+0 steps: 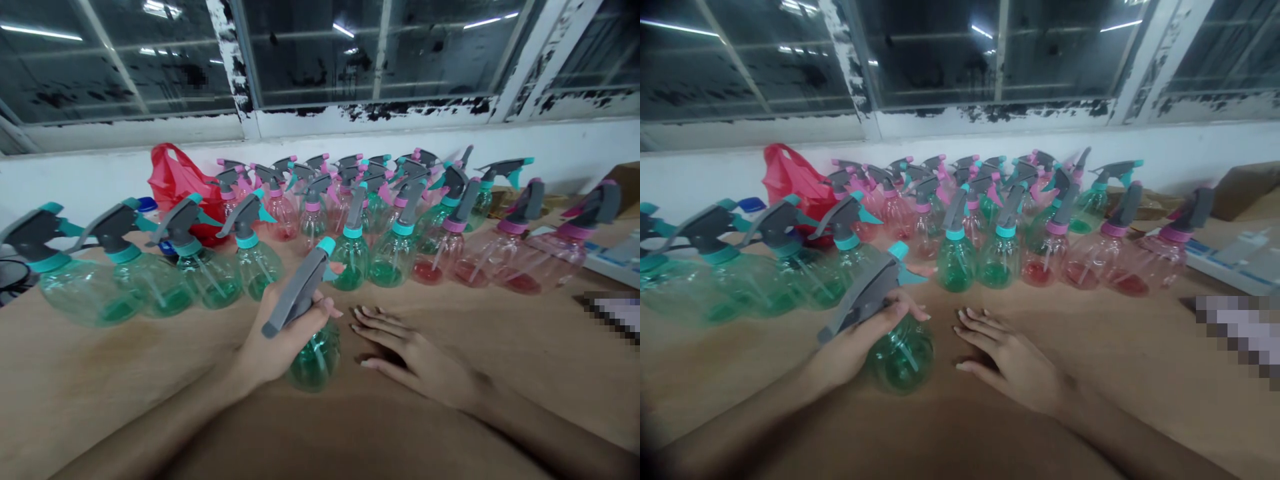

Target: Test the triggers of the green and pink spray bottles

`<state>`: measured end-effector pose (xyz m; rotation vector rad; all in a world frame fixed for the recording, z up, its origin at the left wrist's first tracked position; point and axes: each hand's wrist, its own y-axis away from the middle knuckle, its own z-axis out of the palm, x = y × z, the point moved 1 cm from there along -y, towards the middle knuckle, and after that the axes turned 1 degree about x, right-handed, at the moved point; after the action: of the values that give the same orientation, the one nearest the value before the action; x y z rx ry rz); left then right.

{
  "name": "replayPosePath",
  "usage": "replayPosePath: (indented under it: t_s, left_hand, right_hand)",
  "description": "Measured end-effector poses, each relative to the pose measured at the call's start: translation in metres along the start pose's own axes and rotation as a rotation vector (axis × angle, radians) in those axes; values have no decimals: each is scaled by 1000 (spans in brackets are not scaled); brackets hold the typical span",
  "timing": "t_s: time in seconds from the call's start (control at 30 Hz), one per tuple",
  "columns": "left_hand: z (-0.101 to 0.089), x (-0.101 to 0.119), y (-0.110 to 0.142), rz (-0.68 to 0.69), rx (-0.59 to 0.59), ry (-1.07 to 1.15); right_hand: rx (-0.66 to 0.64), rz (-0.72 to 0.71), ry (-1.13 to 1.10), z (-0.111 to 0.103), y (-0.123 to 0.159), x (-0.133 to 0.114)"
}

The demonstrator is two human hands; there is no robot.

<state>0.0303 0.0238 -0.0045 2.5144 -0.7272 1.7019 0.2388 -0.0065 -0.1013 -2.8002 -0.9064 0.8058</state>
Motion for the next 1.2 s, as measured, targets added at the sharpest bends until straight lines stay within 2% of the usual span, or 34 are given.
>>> replayPosePath:
  t_s: [0.2, 0.9, 1.2]
  left_hand:
    - [3, 6, 0, 14, 18, -3]
    - [1, 7, 0, -33, -25, -28]
    - [1, 6, 0, -42, -19, -57]
  right_hand:
    - [-18, -12, 27, 2, 0, 4]
    - [-45, -3, 49, 0, -1, 2]
    - [-15, -20, 51, 3, 1, 5]
